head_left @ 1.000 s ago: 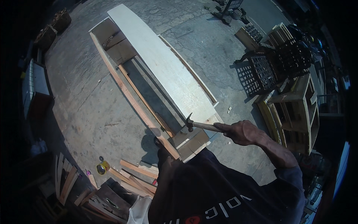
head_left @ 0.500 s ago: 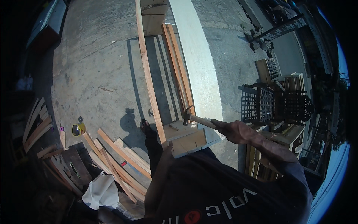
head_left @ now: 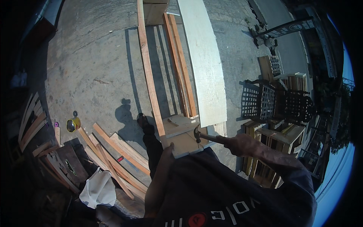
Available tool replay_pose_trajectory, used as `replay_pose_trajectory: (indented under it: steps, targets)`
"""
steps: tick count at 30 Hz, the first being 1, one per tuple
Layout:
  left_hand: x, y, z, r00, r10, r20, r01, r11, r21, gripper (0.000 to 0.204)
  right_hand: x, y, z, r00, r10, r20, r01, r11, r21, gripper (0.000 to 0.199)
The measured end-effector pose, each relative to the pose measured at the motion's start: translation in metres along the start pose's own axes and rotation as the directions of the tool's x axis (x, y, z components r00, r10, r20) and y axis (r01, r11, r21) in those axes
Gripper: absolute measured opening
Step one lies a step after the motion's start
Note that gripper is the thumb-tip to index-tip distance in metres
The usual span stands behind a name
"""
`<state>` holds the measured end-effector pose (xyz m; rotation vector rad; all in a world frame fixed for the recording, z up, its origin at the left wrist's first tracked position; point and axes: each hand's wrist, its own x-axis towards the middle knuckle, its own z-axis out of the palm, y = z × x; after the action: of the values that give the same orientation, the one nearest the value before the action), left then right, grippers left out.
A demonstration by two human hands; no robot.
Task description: The person measures and marks a wooden plank, then uses a hammer and nails to attach it to a wooden frame structure. They repeatedly hammer nails into the plank to secure it to the frame.
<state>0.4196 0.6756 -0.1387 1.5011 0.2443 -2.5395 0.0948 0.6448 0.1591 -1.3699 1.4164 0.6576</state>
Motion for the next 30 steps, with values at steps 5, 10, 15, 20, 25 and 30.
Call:
replay_pose_trajectory:
  steps: [5,10,15,20,25,30]
  targets:
    - [-0.004,0.002,0.007,0.990,-0.013,0.139,0.026,0.996,-0.088,0.053,-0.004,-0.010,0.008,0.946,0.169,-0.276,-0.143,0.984,0.110,0.068]
    - [-0.003,0.001,0.010,0.993,0.005,0.116,0.002,0.998,-0.062,0.062,-0.008,-0.017,0.002,0.977,0.121,-0.178,-0.113,0.992,0.057,0.067]
    - [0.002,-0.005,0.006,0.988,0.045,0.146,-0.027,0.993,-0.119,0.064,-0.009,-0.027,-0.003,0.838,0.239,-0.490,-0.092,0.948,0.304,0.060]
    - [0.005,-0.007,0.005,0.996,-0.042,0.074,0.051,0.990,-0.134,0.062,-0.014,-0.027,0.006,0.959,0.259,0.111,-0.275,0.946,0.171,0.058]
    - [-0.002,-0.004,0.010,0.987,-0.025,0.161,0.049,0.988,-0.147,0.066,-0.014,-0.021,0.001,0.744,0.299,-0.597,-0.053,0.918,0.394,0.058]
    - [-0.004,-0.006,0.012,0.988,0.029,0.150,-0.008,0.991,-0.134,0.066,-0.008,-0.031,-0.016,0.982,0.174,0.071,-0.177,0.983,0.050,0.053]
